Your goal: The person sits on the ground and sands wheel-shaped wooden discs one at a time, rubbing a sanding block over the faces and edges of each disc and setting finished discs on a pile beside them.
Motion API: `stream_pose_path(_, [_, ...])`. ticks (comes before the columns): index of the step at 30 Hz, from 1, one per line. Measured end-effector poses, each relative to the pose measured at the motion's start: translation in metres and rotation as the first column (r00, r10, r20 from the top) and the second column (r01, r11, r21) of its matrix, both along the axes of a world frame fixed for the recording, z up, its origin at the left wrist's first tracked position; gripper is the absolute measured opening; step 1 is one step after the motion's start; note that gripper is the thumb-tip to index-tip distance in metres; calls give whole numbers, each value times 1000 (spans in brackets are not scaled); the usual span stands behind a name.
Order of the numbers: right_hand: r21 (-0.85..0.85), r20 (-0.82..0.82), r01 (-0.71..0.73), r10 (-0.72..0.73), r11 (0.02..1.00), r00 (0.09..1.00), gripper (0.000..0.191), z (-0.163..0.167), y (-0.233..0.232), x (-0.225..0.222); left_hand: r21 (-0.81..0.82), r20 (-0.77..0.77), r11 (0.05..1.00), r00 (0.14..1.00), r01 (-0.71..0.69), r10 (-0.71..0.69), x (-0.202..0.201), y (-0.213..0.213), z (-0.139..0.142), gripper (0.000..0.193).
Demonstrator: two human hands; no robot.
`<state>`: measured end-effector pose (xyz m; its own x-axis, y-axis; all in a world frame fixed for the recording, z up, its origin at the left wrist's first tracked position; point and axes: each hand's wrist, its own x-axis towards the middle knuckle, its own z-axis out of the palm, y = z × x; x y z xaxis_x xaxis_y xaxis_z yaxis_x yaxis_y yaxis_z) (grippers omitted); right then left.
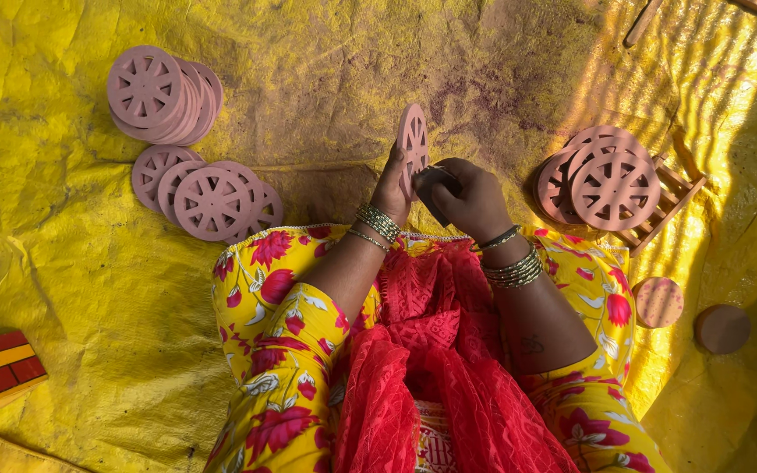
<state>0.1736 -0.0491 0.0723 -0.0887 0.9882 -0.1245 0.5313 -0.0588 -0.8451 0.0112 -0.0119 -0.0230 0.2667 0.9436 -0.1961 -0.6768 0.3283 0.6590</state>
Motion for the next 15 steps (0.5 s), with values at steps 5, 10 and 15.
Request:
stream_pose_path(5, [-197, -140, 50, -79, 979, 987, 34, -16, 3, -7, -6, 23, 999, 999, 31, -31, 4, -3, -1, 96])
stream_pose_path(10, [-115, -368, 206, -234, 972, 900, 27, -35, 10, -13, -3, -17, 1000, 1000, -12, 12, 4, -5, -2, 89])
stream_pose_path(15, [-123, -531, 399, -400, 909, 747, 22, -46, 16, -12, -61, -17, 995, 996, -83, 82, 1, -4, 3, 89])
